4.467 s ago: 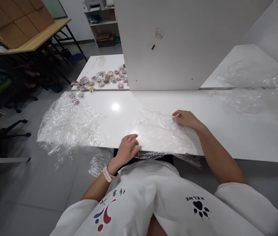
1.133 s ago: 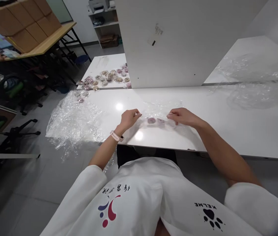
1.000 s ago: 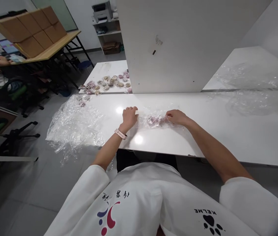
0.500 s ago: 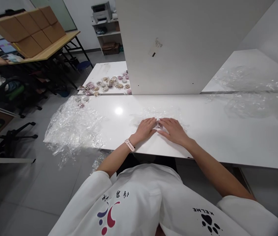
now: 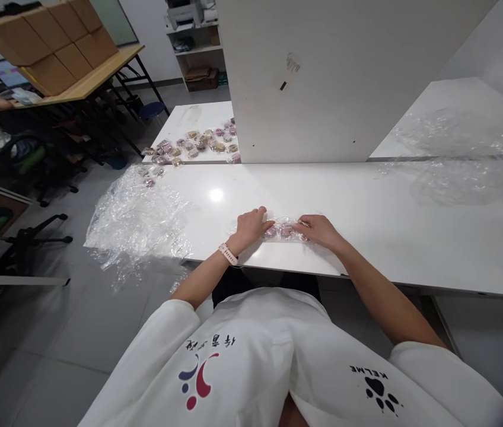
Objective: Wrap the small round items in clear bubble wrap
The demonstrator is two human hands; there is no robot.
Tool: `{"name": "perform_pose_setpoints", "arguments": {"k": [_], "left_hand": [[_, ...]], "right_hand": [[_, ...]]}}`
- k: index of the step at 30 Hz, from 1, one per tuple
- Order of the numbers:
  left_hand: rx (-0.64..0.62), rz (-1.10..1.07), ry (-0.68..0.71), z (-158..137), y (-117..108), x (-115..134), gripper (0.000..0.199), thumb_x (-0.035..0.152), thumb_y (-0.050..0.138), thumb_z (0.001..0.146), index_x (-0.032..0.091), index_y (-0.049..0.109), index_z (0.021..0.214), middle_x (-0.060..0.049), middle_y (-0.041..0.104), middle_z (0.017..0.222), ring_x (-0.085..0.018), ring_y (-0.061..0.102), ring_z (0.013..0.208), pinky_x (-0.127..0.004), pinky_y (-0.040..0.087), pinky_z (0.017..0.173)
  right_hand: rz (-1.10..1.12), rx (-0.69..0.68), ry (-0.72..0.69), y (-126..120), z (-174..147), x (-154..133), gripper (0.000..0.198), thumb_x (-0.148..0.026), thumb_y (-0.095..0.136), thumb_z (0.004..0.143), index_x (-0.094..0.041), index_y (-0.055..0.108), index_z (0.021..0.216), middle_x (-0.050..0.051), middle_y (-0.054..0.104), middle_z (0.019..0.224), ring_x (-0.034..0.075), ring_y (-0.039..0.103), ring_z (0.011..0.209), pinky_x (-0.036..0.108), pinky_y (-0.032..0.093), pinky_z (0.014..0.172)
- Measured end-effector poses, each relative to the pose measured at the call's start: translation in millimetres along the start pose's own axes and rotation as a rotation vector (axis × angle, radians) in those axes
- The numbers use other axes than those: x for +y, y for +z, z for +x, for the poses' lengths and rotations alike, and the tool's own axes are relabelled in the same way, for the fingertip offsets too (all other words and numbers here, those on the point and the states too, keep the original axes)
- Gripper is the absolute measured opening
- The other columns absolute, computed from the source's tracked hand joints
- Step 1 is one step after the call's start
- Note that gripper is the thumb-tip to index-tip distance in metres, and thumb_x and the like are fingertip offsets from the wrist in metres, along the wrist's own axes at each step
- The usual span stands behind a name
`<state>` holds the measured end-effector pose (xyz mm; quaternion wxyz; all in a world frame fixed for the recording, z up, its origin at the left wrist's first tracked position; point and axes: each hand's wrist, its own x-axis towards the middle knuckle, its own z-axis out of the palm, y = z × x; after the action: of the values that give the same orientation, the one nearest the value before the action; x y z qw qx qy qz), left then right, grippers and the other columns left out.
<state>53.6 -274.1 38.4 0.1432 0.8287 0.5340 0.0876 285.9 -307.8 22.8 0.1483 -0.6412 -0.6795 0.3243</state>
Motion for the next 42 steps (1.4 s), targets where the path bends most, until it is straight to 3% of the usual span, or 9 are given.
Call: {"name": "perform_pose_setpoints", "arguments": {"k": [3, 6, 12, 15, 23, 26, 31, 38, 42], "left_hand": [[0.229, 0.125, 0.147, -25.0, 1.9, 10.8, 0.021, 0.02, 0.052, 0.096, 0.017, 0.057, 0.116, -0.013, 0.064, 0.111, -0.027, 0.057, 0.103, -0.037, 0.044, 0.081], [0.219, 0.199, 0.227, -52.9, 8.6, 16.5, 0.029, 0.005, 0.044, 0.091, 0.017, 0.058, 0.112, -0.011, 0.063, 0.104, -0.026, 0.055, 0.097, -0.038, 0.043, 0.081], [0.164, 0.162, -0.034, -49.4, 22.9, 12.2, 0.044, 0.002, 0.044, 0.087, 0.01, 0.054, 0.13, -0.019, 0.062, 0.116, -0.031, 0.055, 0.104, -0.043, 0.044, 0.087], [0.232, -0.16, -0.207, -34.8, 23.6, 13.7, 0.042, 0.006, 0.05, 0.086, 0.007, 0.057, 0.128, -0.018, 0.065, 0.108, -0.031, 0.057, 0.105, -0.043, 0.043, 0.092], [0.218, -1.742, -0.523, -22.2, 29.9, 52.4, 0.035, 0.032, 0.08, 0.07, 0.017, 0.066, 0.098, -0.004, 0.068, 0.092, -0.015, 0.063, 0.084, -0.029, 0.045, 0.083], [0.232, -1.752, -0.552, -15.9, 34.8, 67.2, 0.04, 0.025, 0.088, 0.057, 0.016, 0.067, 0.09, -0.003, 0.069, 0.088, -0.014, 0.062, 0.08, -0.03, 0.045, 0.083], [0.287, -1.655, -0.467, -9.0, 32.3, 80.2, 0.036, 0.037, 0.085, 0.068, 0.015, 0.069, 0.091, -0.005, 0.071, 0.09, -0.017, 0.065, 0.086, -0.032, 0.048, 0.087], [0.226, -1.734, -0.327, -34.2, 16.8, 78.0, 0.045, 0.051, 0.079, 0.076, 0.019, 0.066, 0.105, -0.007, 0.072, 0.107, -0.022, 0.069, 0.101, -0.038, 0.051, 0.092], [0.1, -1.751, -0.331, -49.5, 18.4, 79.8, 0.045, 0.053, 0.08, 0.075, 0.019, 0.067, 0.103, -0.006, 0.072, 0.103, -0.02, 0.068, 0.095, -0.035, 0.051, 0.088]], "right_hand": [[-0.17, 0.23, -0.004, 6.5, -5.6, -6.8, 0.025, -0.04, 0.057, 0.09, -0.02, 0.069, 0.097, 0.006, 0.07, 0.089, 0.023, 0.06, 0.082, 0.031, 0.037, 0.066], [-0.352, 0.511, -0.187, 18.4, -24.0, -12.0, 0.029, -0.03, 0.05, 0.095, -0.02, 0.067, 0.117, 0.012, 0.066, 0.117, 0.028, 0.057, 0.103, 0.037, 0.04, 0.08], [-0.216, 0.387, -0.242, 44.5, -38.3, -8.9, 0.029, -0.042, 0.048, 0.099, -0.023, 0.064, 0.115, 0.007, 0.064, 0.106, 0.021, 0.062, 0.092, 0.03, 0.043, 0.069], [-0.13, 0.391, -0.137, 52.1, -29.8, -5.9, 0.031, -0.049, 0.05, 0.097, -0.024, 0.063, 0.11, 0.004, 0.064, 0.102, 0.019, 0.063, 0.084, 0.028, 0.041, 0.064], [0.009, 0.465, -0.061, 59.6, -22.5, -5.2, 0.033, -0.053, 0.051, 0.094, -0.023, 0.059, 0.107, 0.003, 0.068, 0.094, 0.021, 0.064, 0.081, 0.029, 0.041, 0.064], [0.134, 0.44, -0.077, 57.8, -24.7, -3.0, 0.031, -0.049, 0.051, 0.094, -0.023, 0.058, 0.11, 0.002, 0.068, 0.091, 0.019, 0.063, 0.075, 0.032, 0.044, 0.067], [0.503, 0.383, -0.154, 56.5, -35.0, -4.3, 0.038, -0.052, 0.059, 0.088, -0.022, 0.057, 0.111, 0.006, 0.068, 0.099, 0.019, 0.063, 0.084, 0.037, 0.052, 0.077], [1.247, 0.326, 0.267, 50.4, -68.7, -25.9, 0.049, -0.063, 0.066, 0.082, -0.025, 0.061, 0.112, 0.009, 0.063, 0.122, 0.024, 0.064, 0.109, 0.041, 0.061, 0.084], [1.363, 0.3, 0.241, 41.0, -78.9, -36.3, 0.045, -0.066, 0.059, 0.086, -0.025, 0.065, 0.104, 0.008, 0.065, 0.123, 0.026, 0.061, 0.117, 0.041, 0.059, 0.089]]}}
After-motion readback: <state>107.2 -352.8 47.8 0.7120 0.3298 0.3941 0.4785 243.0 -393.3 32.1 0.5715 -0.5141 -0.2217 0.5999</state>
